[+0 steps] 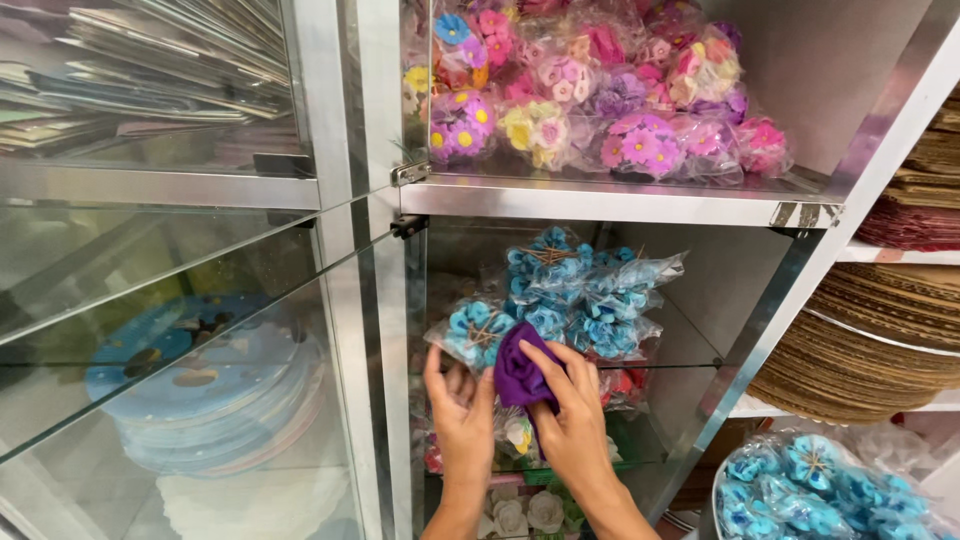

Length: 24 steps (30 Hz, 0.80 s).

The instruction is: The person sits on the floor and wipes blue flower-shaped decorations with a purple cloth. They pick up the items from a metal tray, clean them, and place them into a glass display cabinet.

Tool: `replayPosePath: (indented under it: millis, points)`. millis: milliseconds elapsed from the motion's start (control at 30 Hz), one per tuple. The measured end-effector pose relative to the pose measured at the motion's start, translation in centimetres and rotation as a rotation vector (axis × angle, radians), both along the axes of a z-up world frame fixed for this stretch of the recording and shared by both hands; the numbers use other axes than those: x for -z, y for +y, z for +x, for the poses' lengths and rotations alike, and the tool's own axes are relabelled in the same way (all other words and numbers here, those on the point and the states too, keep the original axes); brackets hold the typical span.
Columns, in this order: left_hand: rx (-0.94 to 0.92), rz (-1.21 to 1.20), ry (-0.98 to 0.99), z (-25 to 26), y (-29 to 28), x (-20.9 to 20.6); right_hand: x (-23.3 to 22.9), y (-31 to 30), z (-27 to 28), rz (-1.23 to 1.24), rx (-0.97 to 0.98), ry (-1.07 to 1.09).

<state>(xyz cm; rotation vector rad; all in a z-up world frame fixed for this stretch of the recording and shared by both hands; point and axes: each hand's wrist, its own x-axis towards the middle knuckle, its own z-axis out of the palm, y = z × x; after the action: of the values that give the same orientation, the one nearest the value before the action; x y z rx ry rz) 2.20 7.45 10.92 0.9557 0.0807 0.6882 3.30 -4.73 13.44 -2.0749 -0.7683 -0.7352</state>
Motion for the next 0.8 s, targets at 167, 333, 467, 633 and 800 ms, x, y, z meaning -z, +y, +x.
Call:
replayPosePath:
  millis: [167, 333, 467, 633, 800]
  points:
    - [-0.179, 0.153, 0.061, -0.6, 0.3, -1.4, 0.1, 0.8, 0.6, 0.002, -0.013, 0.025]
    - [-0.267, 0.316, 0.180, 0.1, 0.5, -1.1, 0.6, 0.9, 0.9, 0.023, 0.004, 0.029]
    - [-0.346, 0.493, 0.103, 0.7, 1.0, -0.9, 0.9, 1.0, 1.1, 0.006, -0.018, 0.069]
    - [-0.570, 0.857, 0.109, 1.3, 2.1, -0.7, 1.5, 1.1, 1.7, -0.003, -0.023, 0.078]
    - [-0.644, 1.307, 0.302, 0.6, 2.7, -1.8, 1.7, 1.0, 1.8, -0.013, -0.016, 0.077]
